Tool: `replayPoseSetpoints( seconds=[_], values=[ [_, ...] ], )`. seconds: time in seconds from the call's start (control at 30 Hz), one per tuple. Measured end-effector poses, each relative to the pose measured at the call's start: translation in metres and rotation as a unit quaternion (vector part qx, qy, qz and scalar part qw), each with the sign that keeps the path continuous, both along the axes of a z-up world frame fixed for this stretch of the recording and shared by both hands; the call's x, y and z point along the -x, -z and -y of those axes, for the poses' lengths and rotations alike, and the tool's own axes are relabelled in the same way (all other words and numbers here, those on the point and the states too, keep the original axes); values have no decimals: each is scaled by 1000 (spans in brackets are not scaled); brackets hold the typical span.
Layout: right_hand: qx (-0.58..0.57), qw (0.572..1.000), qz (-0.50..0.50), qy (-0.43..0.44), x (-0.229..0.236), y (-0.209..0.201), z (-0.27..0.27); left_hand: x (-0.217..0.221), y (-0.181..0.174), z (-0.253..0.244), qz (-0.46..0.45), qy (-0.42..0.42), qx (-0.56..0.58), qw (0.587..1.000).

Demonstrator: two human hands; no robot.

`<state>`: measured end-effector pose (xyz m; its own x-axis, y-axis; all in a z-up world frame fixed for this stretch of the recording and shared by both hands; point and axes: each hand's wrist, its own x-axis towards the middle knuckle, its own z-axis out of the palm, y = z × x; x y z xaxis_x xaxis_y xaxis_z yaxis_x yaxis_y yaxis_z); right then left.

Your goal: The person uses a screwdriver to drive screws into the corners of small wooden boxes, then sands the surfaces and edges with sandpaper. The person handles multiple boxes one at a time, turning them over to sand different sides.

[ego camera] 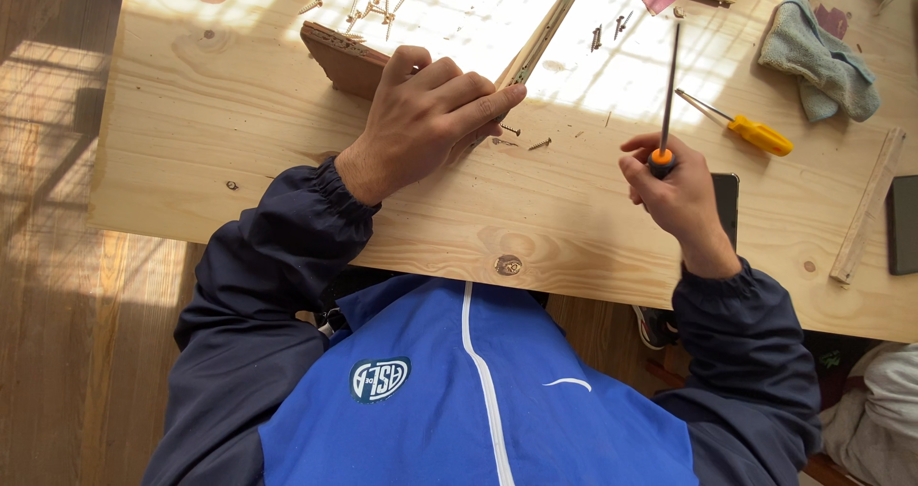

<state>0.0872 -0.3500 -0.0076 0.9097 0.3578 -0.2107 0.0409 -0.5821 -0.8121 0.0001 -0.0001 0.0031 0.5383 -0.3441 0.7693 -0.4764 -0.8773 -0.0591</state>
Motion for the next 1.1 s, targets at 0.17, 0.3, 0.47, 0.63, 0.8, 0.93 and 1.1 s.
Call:
replayPoseSetpoints(
  seconds=[0.17, 0.3, 0.47, 0.63, 0.8, 0.93, 1.1],
  values=[
    [-187, 979, -81, -27, 11, 1, -71, 1, -2, 1, -5, -4, 0, 1000],
    [-289, 941, -167, -52, 21, 10, -116, 1, -4, 2, 19, -11, -2, 1000],
    [-311, 936, -145, -76, 26, 13, -133, 0, -2, 2, 17, -14, 6, 1000],
    [-336, 925, -158, -79, 22, 12, -131, -1, -4, 3, 31, -16, 8, 999],
    [-234, 963, -95, -90, 25, 7, -125, 0, -2, 3, 6, -3, 4, 1000],
    [-190, 976, -95, -46, 22, 9, -118, -1, 1, 2, 0, -2, 9, 1000],
    [-53, 998, -17, -26, 4, 15, -99, 0, 3, 2, -7, -2, 10, 1000]
  ],
)
